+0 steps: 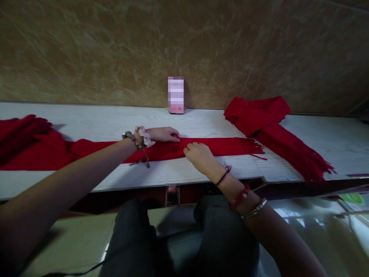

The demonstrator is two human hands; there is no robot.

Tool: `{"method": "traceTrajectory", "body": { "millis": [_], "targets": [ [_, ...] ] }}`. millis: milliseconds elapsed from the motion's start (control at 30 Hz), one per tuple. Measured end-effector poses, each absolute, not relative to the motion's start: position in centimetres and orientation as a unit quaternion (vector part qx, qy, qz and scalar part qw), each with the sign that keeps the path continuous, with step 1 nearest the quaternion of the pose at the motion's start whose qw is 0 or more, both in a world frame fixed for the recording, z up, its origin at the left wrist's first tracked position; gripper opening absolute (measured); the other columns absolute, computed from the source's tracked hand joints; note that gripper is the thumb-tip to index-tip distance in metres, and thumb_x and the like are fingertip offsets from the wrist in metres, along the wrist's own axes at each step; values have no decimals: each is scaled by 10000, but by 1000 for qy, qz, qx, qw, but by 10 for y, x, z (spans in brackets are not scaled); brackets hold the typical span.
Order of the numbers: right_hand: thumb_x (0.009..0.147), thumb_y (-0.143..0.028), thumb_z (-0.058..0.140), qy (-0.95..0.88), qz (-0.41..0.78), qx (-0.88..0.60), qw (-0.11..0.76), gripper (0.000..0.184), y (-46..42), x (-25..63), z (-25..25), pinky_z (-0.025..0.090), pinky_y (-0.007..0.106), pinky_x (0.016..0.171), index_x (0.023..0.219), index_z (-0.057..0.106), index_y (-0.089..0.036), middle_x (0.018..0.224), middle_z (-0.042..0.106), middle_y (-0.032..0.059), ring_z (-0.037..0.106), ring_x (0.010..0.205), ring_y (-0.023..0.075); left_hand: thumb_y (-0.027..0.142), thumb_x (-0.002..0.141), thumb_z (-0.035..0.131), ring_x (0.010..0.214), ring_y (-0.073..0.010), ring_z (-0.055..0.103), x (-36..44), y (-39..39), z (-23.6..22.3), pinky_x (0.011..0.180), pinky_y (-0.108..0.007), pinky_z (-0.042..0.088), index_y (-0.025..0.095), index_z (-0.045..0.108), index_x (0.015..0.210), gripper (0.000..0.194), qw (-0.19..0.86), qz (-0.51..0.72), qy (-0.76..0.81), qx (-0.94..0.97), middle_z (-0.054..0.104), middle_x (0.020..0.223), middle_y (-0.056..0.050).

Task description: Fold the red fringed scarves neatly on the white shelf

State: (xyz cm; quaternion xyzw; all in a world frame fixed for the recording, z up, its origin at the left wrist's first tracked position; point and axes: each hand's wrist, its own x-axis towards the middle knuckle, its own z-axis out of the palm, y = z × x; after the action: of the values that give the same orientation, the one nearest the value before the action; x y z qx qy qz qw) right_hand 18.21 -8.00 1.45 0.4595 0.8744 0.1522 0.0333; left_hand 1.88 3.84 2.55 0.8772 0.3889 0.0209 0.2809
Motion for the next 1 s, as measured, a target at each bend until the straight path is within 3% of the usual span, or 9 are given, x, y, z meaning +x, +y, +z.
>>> {"method": "traceTrajectory", "body": {
  "millis": [200, 400, 600, 767, 900, 1000],
  "targets": [
    [848, -137, 398, 859, 169, 483, -9, 236, -77, 186, 10, 396, 326, 754, 951, 610, -124, 920, 629, 117, 542, 887, 229, 358, 697, 510, 708, -137, 489, 19, 40, 27, 670, -221, 355, 119, 630, 732, 269, 291, 47, 389, 873, 629, 689, -13],
    [863, -170, 327, 767, 112, 627, -77, 379, -80, 185, 19, 451, 320, 735, 1188, 517, -126, 1071, 629, 139, 604, 893, 230, 351, 716, 474, 688, -127, 504, 14, 42, 41, 625, -220, 377, 123, 595, 789, 268, 371, 122, 374, 841, 609, 747, -14],
    [840, -154, 299, 735, -48, 628, -251, 452, -76, 186, 22, 461, 347, 816, 1264, 454, -139, 1076, 643, 109, 614, 920, 216, 367, 716, 530, 750, -140, 540, 14, 40, 54, 684, -245, 406, 126, 595, 852, 284, 446, 176, 340, 809, 626, 837, -32],
    [823, -200, 370, 674, -316, 549, -381, 553, -75, 185, 28, 457, 334, 872, 1365, 262, -166, 1252, 538, 101, 551, 1068, 166, 254, 719, 574, 753, -134, 568, 22, 33, 61, 745, -278, 410, 117, 604, 882, 216, 543, 206, 336, 742, 629, 827, -34],
    [845, -243, 383, 566, -425, 535, -461, 390, -73, 183, 48, 471, 320, 857, 1221, 455, -169, 1178, 593, 88, 580, 1018, 158, 121, 720, 561, 789, -124, 583, 28, 25, 69, 812, -292, 398, 122, 614, 909, 197, 607, 220, 299, 702, 636, 856, -29],
    [820, -245, 454, 540, -443, 548, -460, 253, -67, 181, 67, 512, 299, 757, 1020, 582, -157, 1004, 669, 67, 628, 862, 153, 76, 737, 532, 780, -114, 584, 34, 21, 76, 829, -298, 396, 122, 612, 896, 184, 625, 243, 281, 686, 633, 857, -24]
  ]
}}
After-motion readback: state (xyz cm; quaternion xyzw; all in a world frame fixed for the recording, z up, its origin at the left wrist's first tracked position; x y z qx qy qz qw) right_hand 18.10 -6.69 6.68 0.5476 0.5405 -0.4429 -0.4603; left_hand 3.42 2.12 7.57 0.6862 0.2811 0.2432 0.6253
